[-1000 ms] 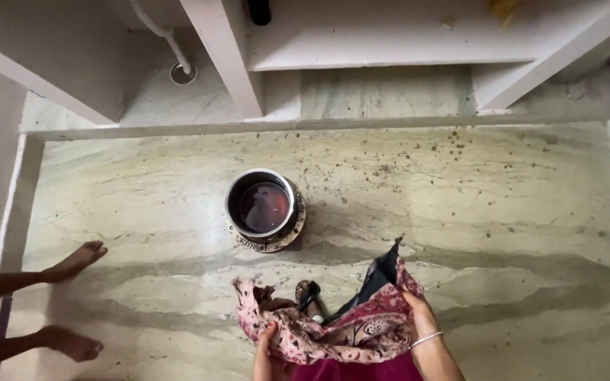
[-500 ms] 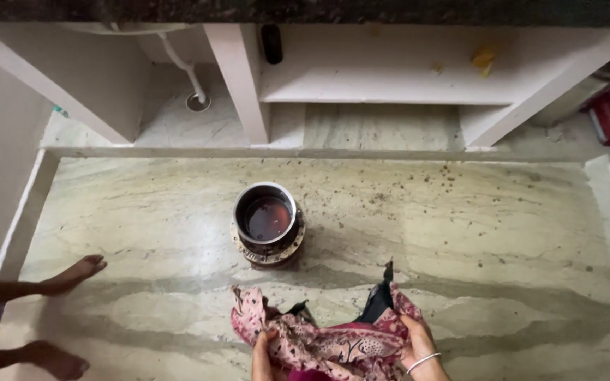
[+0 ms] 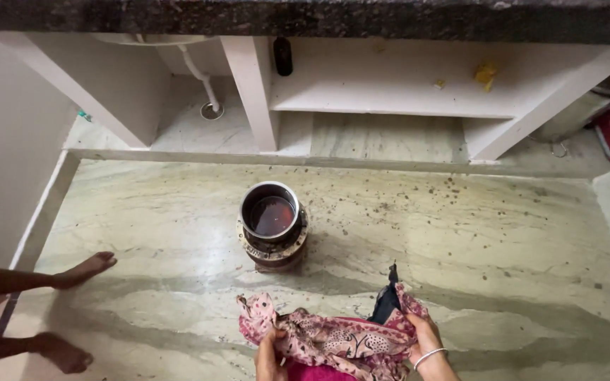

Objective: Pouring melted wax into molds to create candles.

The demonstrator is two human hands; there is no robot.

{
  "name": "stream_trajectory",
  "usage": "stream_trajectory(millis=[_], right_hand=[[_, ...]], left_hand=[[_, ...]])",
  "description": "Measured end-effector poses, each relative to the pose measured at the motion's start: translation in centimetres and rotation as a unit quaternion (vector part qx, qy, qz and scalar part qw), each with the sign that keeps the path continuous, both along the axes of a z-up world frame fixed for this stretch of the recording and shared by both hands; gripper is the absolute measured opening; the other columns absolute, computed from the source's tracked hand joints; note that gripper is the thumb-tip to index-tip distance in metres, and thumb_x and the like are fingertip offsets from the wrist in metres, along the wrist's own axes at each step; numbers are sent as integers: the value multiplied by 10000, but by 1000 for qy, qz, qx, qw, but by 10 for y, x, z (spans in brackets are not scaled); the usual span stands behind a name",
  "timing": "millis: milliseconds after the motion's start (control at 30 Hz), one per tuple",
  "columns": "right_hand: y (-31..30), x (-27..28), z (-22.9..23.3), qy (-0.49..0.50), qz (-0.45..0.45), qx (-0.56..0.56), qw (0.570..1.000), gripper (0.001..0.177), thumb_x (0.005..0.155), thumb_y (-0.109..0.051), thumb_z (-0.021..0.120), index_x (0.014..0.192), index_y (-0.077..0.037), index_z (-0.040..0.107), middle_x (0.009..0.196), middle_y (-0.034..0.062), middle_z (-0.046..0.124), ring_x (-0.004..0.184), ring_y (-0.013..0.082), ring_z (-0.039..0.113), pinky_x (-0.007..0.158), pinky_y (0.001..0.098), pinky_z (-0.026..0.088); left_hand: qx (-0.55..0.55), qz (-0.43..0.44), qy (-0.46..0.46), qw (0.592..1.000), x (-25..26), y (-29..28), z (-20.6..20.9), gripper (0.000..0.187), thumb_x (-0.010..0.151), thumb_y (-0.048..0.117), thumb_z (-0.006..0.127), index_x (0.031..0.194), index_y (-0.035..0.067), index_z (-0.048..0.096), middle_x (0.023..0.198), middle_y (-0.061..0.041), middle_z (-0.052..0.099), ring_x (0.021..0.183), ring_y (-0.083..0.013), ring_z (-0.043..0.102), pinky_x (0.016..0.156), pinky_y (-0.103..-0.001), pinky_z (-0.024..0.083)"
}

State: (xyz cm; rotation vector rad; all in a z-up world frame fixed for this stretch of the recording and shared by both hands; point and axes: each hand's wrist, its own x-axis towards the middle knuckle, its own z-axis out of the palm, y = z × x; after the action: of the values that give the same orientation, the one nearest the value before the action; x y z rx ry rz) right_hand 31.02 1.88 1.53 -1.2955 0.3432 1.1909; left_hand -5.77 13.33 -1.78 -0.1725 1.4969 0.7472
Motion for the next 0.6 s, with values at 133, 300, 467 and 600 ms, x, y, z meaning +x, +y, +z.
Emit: stream_trajectory(millis=[133, 300, 467, 600], right_hand=[[-1, 3, 8, 32, 21, -14, 999, 198, 930, -143, 554, 1070, -69, 673, 900, 130, 751, 752, 302, 730, 653, 514, 606], [-7, 6, -10, 39, 28, -30, 998, 189, 932, -143, 566, 1051, -48, 678, 921, 146, 753, 775, 320, 730, 675, 532, 611], [-5, 7, -3, 43, 11, -35, 998, 176, 911, -144, 597, 1040, -63, 684, 929, 138, 757, 798, 320, 736, 716, 550, 607], [-12, 17, -17, 104, 36, -35, 993, 231, 897, -220, 599, 1031, -60, 696, 927, 153, 761, 802, 347, 733, 739, 565, 604]], left_hand=[[27, -21, 5, 999, 3, -5, 2, 244, 639, 214, 775, 847, 113, 696, 769, -47, 627, 725, -222, 581, 713, -463, 493], [28, -25, -21, 999, 0, -11, -13, 230, 630, 211, 778, 823, 110, 706, 707, -24, 595, 694, -203, 562, 692, -444, 490], [6, -36, 7, 999, 1, -8, -20, 244, 647, 205, 786, 851, 96, 710, 718, -27, 604, 690, -208, 557, 650, -420, 459], [22, -66, -60, 996, 8, 4, -23, 219, 662, 223, 729, 853, 116, 719, 750, -43, 676, 732, -234, 626, 662, -420, 501]])
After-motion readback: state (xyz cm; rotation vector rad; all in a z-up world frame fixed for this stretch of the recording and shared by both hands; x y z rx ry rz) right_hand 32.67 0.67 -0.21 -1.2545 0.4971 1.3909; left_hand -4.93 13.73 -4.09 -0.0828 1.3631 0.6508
